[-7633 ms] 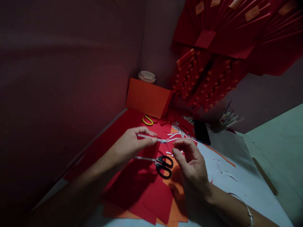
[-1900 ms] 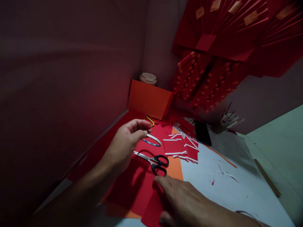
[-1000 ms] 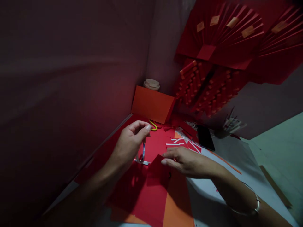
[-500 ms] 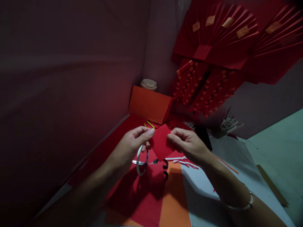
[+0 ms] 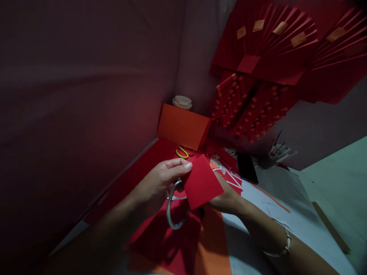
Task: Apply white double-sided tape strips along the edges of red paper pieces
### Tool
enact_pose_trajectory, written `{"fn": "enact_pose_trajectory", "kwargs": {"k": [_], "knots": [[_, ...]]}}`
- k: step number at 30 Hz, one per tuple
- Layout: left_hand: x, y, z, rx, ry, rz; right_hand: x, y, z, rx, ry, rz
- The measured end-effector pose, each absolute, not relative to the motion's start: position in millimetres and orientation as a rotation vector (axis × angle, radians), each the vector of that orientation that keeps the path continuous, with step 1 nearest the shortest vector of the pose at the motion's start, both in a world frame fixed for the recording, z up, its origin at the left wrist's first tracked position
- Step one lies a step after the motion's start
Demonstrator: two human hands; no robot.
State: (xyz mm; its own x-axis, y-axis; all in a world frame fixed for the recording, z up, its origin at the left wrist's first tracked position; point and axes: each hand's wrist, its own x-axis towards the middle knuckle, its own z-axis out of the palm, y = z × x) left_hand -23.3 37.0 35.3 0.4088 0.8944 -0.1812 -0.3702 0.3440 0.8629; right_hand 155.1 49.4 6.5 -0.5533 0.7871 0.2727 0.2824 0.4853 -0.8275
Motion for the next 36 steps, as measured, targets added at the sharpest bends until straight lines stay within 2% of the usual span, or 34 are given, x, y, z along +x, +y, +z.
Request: {"fn": "enact_pose_trajectory", "kwargs": {"k": [3,5,9,17,21,26,28,36], "knots": [[-24,37,39,0.802,0.760,0.971,159,56,2,-0.871,-1.867,1.239],[-27,40,41,0.778,0.764,1.019,164,63,0,-0.942,-1.739,1.286],[-30,45,36,0.750,0.770,1.117,164,62,5,-1.046,-1.662,1.119],[-26,44,29,0.725,0.753,1.240,135,27,2,-0.913,-2.085,0.905],[-27,42,33,0.760,0.724,1.174,136,29,-7,-0.903,-1.962,1.092],[-41,47,42,0.842,0.911,1.145,158,55,-3,-0.812,-1.270,1.428],[-44,49,44,0.884,0.976,1.150,167,66,1,-0.759,-1.115,1.437],[-36,47,43,1.113,0.990,0.942,171,71,6,-0.782,-1.163,1.475]]}}
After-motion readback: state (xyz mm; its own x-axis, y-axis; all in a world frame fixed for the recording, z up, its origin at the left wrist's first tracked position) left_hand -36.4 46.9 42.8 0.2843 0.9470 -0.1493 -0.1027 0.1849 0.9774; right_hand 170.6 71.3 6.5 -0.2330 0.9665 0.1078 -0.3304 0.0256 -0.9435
